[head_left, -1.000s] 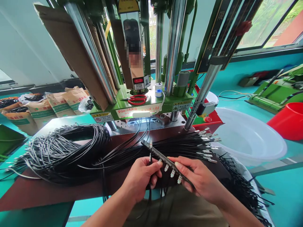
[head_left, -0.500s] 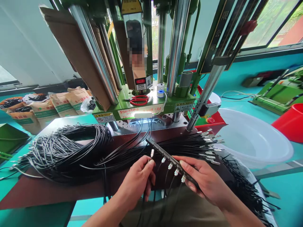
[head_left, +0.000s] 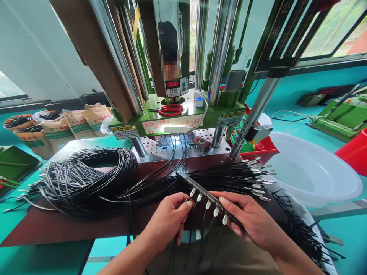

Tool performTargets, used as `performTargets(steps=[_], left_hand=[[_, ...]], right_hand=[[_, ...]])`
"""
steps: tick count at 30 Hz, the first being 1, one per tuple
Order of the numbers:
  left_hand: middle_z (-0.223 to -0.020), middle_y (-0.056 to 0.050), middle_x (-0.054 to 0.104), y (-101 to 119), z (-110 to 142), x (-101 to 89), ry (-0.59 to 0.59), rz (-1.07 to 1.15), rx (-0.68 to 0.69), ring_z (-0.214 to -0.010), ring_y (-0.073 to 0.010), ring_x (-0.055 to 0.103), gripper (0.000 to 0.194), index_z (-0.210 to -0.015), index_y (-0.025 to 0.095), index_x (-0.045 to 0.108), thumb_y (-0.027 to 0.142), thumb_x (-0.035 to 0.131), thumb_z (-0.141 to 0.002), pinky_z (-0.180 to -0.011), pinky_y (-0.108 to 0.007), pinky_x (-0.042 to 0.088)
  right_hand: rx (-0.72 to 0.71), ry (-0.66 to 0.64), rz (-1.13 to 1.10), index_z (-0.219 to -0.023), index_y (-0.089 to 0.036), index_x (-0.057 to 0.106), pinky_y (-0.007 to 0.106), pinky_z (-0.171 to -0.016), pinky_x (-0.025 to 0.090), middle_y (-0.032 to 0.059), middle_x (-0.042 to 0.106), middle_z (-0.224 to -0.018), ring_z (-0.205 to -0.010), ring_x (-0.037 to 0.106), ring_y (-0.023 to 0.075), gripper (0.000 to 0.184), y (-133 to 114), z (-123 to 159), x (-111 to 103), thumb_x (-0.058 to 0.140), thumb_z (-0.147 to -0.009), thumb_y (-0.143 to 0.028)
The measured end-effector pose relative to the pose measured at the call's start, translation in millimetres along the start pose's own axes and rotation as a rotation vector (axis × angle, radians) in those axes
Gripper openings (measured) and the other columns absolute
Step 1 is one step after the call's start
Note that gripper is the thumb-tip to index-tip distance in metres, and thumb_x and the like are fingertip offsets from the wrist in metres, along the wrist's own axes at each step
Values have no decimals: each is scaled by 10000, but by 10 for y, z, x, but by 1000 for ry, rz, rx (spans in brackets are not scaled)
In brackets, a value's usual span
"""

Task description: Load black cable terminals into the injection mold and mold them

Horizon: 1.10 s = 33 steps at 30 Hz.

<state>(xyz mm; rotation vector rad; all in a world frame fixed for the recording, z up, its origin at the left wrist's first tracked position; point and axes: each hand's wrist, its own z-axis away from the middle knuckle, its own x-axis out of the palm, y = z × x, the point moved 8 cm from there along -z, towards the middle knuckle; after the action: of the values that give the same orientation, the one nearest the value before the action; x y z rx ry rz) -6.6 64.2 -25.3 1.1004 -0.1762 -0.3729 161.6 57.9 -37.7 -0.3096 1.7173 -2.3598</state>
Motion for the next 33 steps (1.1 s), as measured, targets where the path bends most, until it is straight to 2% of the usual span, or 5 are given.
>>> performTargets(steps=[9, 15, 26, 31, 33], left_hand=[[-529, 82, 395, -17, -28, -21, 55, 69, 3, -289, -47, 339, 315, -762, 194, 504, 500, 503, -831, -227, -149, 280], [-520, 78, 429, -30, -66, 4, 58, 87, -3, -287, -52, 342, 307, -721, 197, 460, 479, 501, -835, -222, -151, 270], [-542, 61, 482, -41, -65, 21, 16, 111, -7, -316, -57, 385, 338, -730, 187, 471, 511, 523, -810, -271, -167, 309], [-653, 21, 565, 154, 39, -321, 235, 213, 119, -509, -92, 550, 337, -903, 167, 577, 478, 608, -779, -460, -200, 436], [-657, 32, 546, 188, 94, -391, 233, 317, 133, -540, -93, 548, 376, -1045, 173, 572, 435, 630, -782, -502, -215, 448]], right_hand=[[-35, -14, 87, -1327, -189, 518, 164, -336, 300, -18, 491, -632, -440, 438, 68, 540, -23, -10, 26, 485, -898, -515], [-116, -57, 142, -1286, -233, 562, 188, -388, 344, 24, 524, -850, -470, 438, 41, 445, -68, 1, 80, 457, -926, -472], [-118, -67, 144, -1255, -220, 594, 197, -391, 324, -3, 449, -774, -463, 420, 46, 461, -109, 7, 105, 493, -899, -495], [-40, -33, 62, -1287, -162, 560, 197, -395, 252, -21, 459, -623, -453, 390, 66, 558, -95, 57, -29, 524, -870, -532], [-16, -13, 55, -1291, -173, 557, 190, -392, 237, -17, 468, -634, -459, 396, 64, 561, -81, 90, -106, 543, -859, -532]])
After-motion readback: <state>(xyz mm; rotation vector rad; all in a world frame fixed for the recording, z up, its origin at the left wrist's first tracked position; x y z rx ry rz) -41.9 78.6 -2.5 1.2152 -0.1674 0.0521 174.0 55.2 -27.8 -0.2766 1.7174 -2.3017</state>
